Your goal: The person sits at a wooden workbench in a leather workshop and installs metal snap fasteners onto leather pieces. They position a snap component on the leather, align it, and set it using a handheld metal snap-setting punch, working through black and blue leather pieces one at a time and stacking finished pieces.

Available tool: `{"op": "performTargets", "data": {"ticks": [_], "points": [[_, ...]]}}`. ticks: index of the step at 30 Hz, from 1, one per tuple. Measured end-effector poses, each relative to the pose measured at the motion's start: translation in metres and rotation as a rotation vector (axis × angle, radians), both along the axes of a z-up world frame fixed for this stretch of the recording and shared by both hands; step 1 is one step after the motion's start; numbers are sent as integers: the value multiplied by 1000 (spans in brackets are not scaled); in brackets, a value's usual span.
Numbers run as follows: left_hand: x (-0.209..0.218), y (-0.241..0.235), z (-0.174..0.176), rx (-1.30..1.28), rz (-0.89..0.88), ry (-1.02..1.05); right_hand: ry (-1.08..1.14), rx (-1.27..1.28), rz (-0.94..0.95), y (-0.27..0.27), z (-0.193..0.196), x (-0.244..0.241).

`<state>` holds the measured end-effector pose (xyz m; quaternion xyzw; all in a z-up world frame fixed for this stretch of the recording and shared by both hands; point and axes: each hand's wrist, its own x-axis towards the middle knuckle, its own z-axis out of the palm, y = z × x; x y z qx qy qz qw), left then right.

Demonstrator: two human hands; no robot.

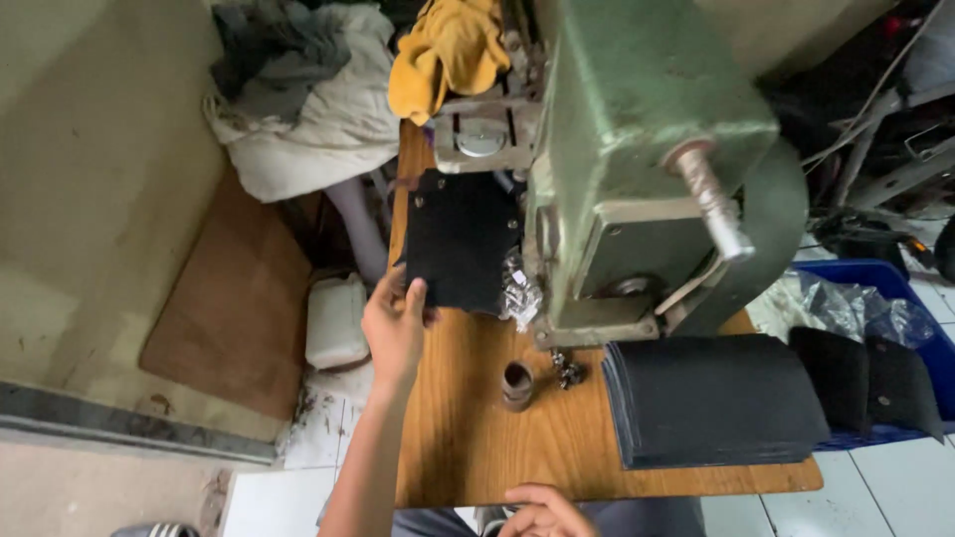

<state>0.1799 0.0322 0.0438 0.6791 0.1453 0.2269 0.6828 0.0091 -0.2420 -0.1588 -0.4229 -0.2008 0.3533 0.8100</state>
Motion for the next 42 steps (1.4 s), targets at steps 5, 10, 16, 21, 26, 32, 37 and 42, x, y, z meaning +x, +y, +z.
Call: {"op": "performTargets", "data": {"ticks": [5, 10, 16, 21, 26, 32, 37, 42], "points": [[32, 12, -7, 269, 51, 11, -70, -19, -181, -1, 53, -3], [-44, -21, 24, 677, 75, -3, -179, -118, -461, -17, 119, -11], [-103, -67, 0, 786, -419, 276, -341, -368, -936, -45, 147, -8], [-91, -94, -24, 977, -189, 117, -681, -931, -1247, -77, 166, 3], [-78, -108, -24, 960, -94, 166, -789, -1115, -1402, -120, 170, 23], [-74, -116, -25, 1105, -2, 186, -898, -1373, -1325, -153, 189, 51], [-106, -147, -44, 1182, 164, 233, -796, -1178, -1360, -164, 188, 52], [-126, -206, 12, 770, -435, 107, -881, -1238, -1286, -168, 188, 45]]}}
